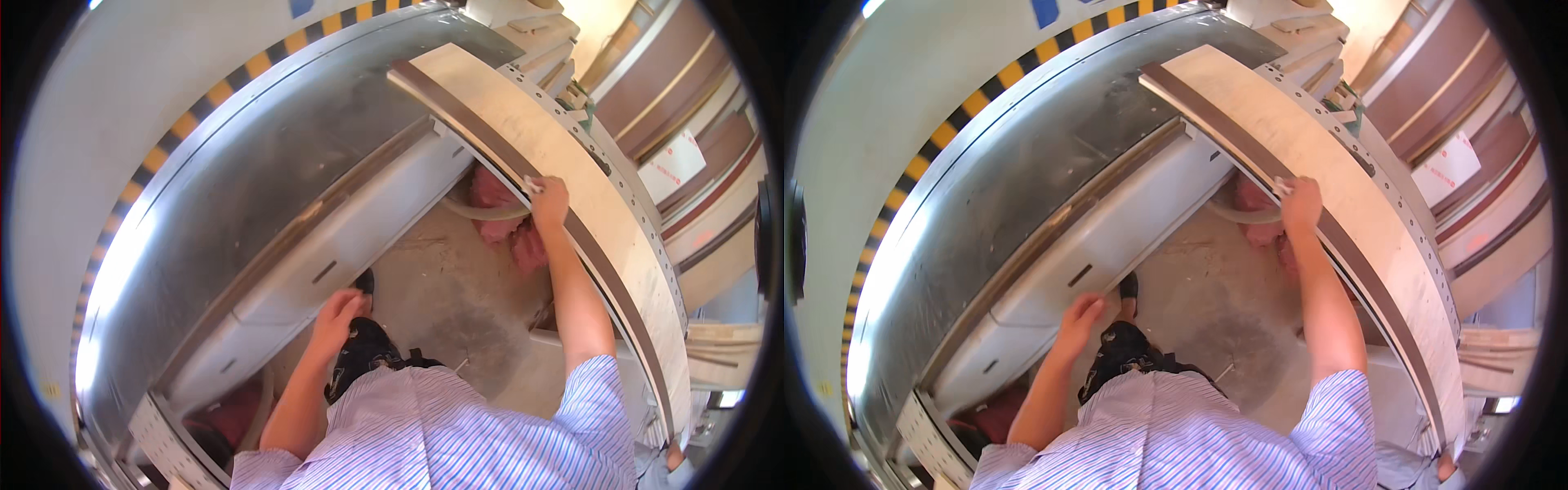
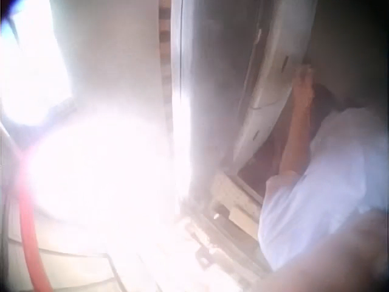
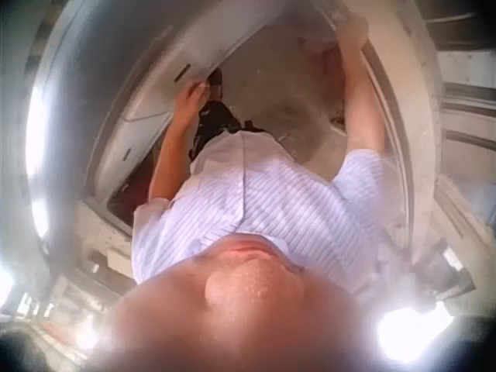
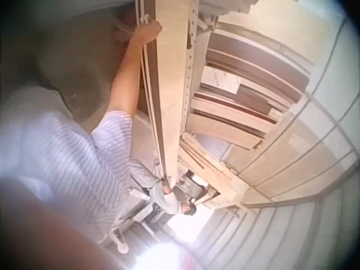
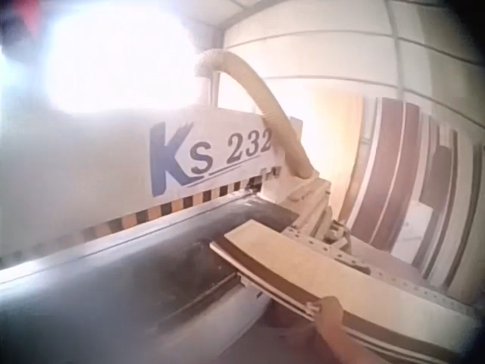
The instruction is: The person picks up edge banding strips from a table, carries them across the workshop, and applies them along the edges of wooden boards, pressing and wiping them down with a cloth.
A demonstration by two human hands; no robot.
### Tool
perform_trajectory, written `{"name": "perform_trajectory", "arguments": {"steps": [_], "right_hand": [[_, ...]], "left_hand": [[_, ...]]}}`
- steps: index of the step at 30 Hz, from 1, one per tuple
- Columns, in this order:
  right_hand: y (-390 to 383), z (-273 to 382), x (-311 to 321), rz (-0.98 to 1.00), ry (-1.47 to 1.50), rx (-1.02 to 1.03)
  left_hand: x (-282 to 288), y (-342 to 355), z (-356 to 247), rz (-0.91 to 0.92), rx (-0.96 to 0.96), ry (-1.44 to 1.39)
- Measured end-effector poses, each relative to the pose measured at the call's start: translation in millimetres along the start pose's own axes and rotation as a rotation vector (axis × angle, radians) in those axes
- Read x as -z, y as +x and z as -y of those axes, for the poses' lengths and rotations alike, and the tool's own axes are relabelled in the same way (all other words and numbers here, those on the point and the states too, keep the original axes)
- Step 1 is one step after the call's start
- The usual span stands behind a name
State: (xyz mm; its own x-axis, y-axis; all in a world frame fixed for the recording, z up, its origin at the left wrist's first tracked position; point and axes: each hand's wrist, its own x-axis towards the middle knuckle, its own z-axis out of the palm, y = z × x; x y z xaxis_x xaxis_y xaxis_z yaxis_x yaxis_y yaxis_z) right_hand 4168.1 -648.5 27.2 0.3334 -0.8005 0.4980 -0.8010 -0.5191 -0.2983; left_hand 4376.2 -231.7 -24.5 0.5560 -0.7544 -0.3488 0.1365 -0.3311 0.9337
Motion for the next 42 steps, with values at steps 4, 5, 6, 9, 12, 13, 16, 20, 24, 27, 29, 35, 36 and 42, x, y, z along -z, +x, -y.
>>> {"name": "perform_trajectory", "arguments": {"steps": [4,5,6,9,12,13,16,20,24,27,29,35,36,42], "right_hand": [[38.8,59.8,-43.3,0.081,-0.025,-0.004],[46.9,65.9,-51.3,0.08,-0.039,-0.021],[51.4,67.8,-58.7,0.088,0.043,-0.049],[67.1,79.0,-58.5,0.064,0.281,-0.014],[92.1,96.5,-45.1,0.133,0.411,-0.235],[94.3,101.7,-50.3,0.142,0.405,-0.249],[109.5,115.0,-64.5,0.184,0.07,-0.068],[119.2,114.9,-61.1,0.363,-0.029,-0.244],[134.4,123.6,-95.8,0.247,0.097,-0.105],[162.3,152.6,-122.8,0.288,0.17,-0.037],[176.4,173.0,-143.7,0.317,0.241,0.016],[223.1,213.1,-210.6,0.26,0.346,0.26],[223.1,214.0,-213.3,0.236,0.335,0.371],[219.0,185.8,-170.7,0.496,0.406,0.178]], "left_hand": [[-20.9,123.5,-125.1,0.285,-0.266,0.132],[-21.9,149.6,-152.4,0.3,-0.404,0.197],[-21.9,177.3,-171.6,0.31,-0.397,0.187],[-21.7,252.4,-216.9,0.34,-0.587,0.349],[-29.8,313.9,-242.7,0.388,-0.685,0.477],[-38.8,334.0,-243.4,0.273,-0.83,0.602],[-55.7,396.9,-235.9,0.161,-0.952,0.907],[-49.7,414.5,-220.8,0.164,-0.994,0.949],[-44.2,428.2,-235.7,0.232,-0.898,0.763],[-34.4,434.6,-242.0,0.292,-0.806,0.631],[-30.8,438.2,-239.0,0.278,-0.542,0.177],[-30.9,451.5,-240.8,0.001,-0.799,0.327],[-25.7,454.9,-246.0,-0.023,-0.847,0.387],[-20.0,456.4,-243.0,-0.005,-0.822,0.786]]}}
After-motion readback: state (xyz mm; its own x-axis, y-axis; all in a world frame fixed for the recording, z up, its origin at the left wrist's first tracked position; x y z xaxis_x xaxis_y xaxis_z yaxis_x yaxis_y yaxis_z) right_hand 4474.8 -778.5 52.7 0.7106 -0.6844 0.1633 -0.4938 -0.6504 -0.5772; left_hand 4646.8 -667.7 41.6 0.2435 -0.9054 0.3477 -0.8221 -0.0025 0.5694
